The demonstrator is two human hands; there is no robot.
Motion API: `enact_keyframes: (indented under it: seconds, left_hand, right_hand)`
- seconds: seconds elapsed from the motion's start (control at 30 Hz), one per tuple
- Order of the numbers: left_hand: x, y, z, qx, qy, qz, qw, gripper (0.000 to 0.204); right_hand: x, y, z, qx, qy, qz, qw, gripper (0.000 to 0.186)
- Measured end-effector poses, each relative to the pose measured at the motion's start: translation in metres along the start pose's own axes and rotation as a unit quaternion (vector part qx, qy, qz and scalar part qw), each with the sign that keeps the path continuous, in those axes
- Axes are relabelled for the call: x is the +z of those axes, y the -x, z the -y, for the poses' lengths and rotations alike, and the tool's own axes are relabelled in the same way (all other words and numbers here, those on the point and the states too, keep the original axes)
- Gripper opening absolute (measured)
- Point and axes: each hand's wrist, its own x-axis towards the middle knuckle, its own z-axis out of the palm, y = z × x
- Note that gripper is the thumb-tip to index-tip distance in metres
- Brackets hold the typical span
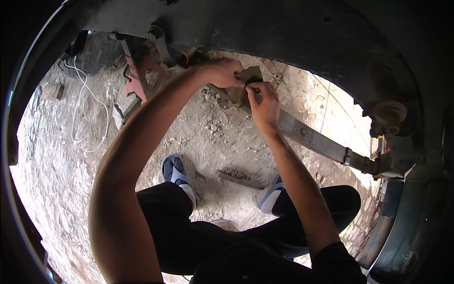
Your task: The person sits under a vehicle and uses a wrench to tighten bolts on a metal suspension component. They repeatedly adjust the component and secure it in place.
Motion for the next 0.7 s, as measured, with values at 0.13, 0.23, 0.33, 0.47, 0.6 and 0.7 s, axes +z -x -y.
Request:
enact_keyframes:
  seconds: [0.13,0.23,0.33,0.47,0.6,0.7]
  left_hand:
    - [-0.011,-0.006,-0.009,-0.004,0.022,0.0,1.0,0.039]
    - [-0.008,-0.009,-0.011,-0.022,0.042,0.012,0.999,0.04]
    - [-0.004,-0.012,-0.015,-0.046,0.027,0.001,0.999,0.041]
    - [0.004,-0.014,-0.01,-0.08,0.008,-0.02,0.997,0.044]
    - [0.02,-0.02,-0.006,-0.03,0.073,-0.034,0.996,0.047]
    - [0.029,-0.02,-0.003,-0.008,-0.009,-0.092,0.996,0.047]
  right_hand:
    - [-0.001,-0.007,0.0,0.006,0.008,-0.021,1.0,0.012]
    - [-0.008,-0.008,0.002,-0.025,0.043,-0.028,0.998,0.011]
    - [-0.014,-0.007,0.002,-0.045,0.078,-0.033,0.995,0.01]
    - [-0.021,0.0,-0.002,-0.031,0.074,-0.043,0.996,0.01]
    - [-0.018,0.006,-0.006,0.007,0.048,-0.044,0.998,0.01]
    - [-0.015,0.011,-0.008,0.018,0.051,-0.011,0.998,0.011]
